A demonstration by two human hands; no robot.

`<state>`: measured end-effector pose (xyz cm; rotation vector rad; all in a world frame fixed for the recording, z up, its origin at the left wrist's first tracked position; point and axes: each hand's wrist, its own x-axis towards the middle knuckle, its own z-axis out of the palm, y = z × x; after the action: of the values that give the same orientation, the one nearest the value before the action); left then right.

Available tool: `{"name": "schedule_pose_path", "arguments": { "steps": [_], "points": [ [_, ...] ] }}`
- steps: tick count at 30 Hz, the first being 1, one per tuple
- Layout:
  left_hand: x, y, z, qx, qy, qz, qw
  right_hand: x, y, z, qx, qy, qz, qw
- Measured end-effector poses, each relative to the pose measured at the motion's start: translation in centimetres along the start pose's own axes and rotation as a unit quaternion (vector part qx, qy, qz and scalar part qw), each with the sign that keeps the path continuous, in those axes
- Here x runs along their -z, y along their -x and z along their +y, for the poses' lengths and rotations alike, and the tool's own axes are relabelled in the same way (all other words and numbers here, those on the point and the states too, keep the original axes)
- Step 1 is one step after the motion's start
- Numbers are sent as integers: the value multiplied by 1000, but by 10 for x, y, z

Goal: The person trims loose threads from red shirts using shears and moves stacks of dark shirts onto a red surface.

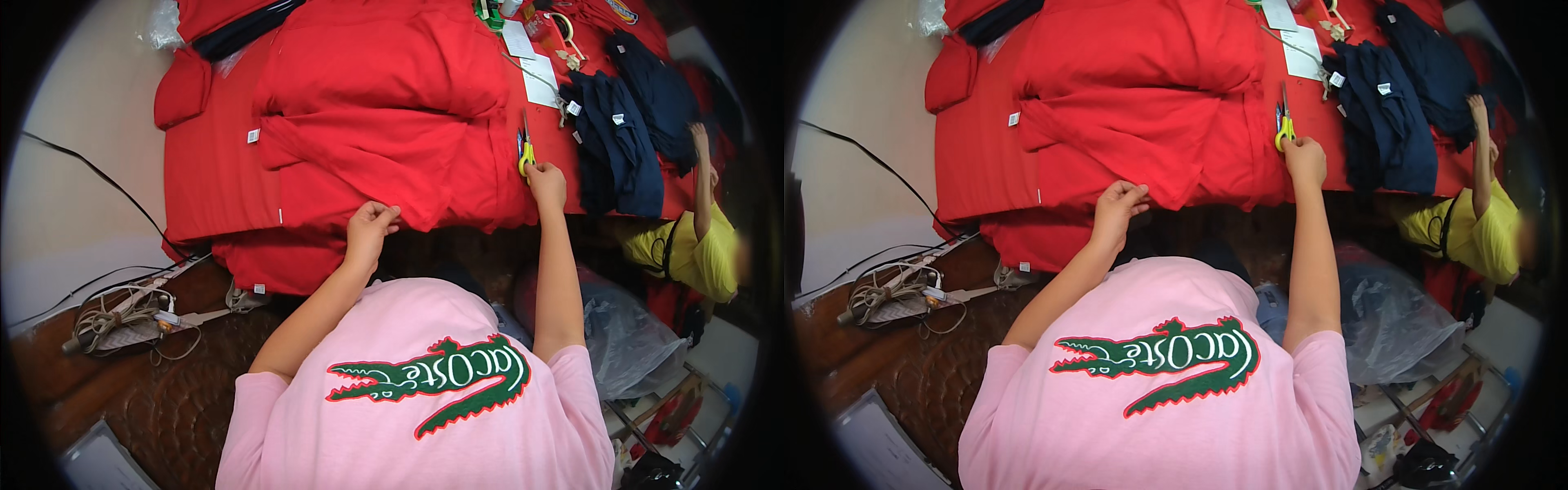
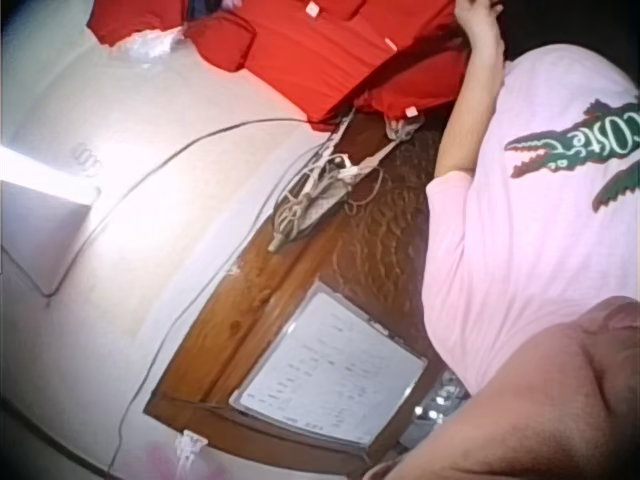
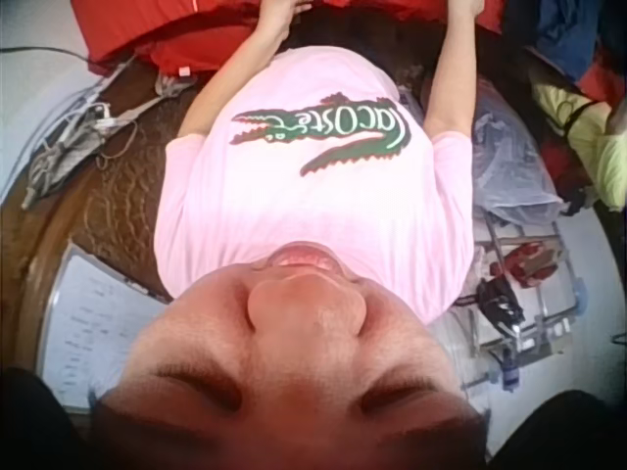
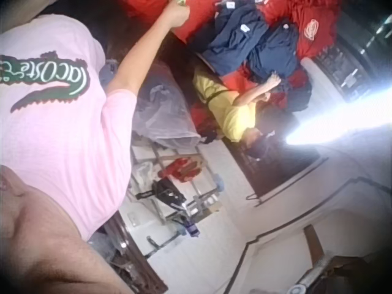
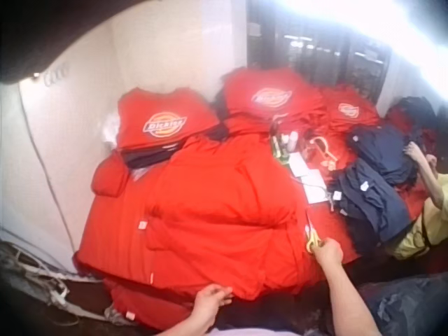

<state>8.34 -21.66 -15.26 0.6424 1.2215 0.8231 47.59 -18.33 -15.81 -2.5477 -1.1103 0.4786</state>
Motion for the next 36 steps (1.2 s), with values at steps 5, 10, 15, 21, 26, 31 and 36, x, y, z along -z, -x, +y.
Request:
{"name": "schedule_pose_path", "arguments": {
  "steps": [5, 10, 15, 21, 26, 31, 36],
  "points": [
    [5, -2, 43, -117, 39, 48, 991, 39, 36, -10, -87, -516, -190, 830],
    [3, -10, 62, -166, 12, 15, 986, 54, 124, -36, 21, -574, -269, 773],
    [3, -3, 54, -152, -36, -66, 986, 53, 195, -67, 185, -192, -234, 935],
    [-8, 20, 60, -103, 8, -101, 989, 53, 217, -75, 330, -50, -164, 928],
    [1, 32, 44, -55, 16, -103, 993, 54, 227, -75, 307, -43, -152, 939],
    [47, 29, -12, 99, -140, -152, 973, 51, 224, -69, 261, -49, -143, 953],
    [54, 31, -33, 57, -122, -39, 990, 51, 221, -66, 285, -22, -130, 949]
  ]
}}
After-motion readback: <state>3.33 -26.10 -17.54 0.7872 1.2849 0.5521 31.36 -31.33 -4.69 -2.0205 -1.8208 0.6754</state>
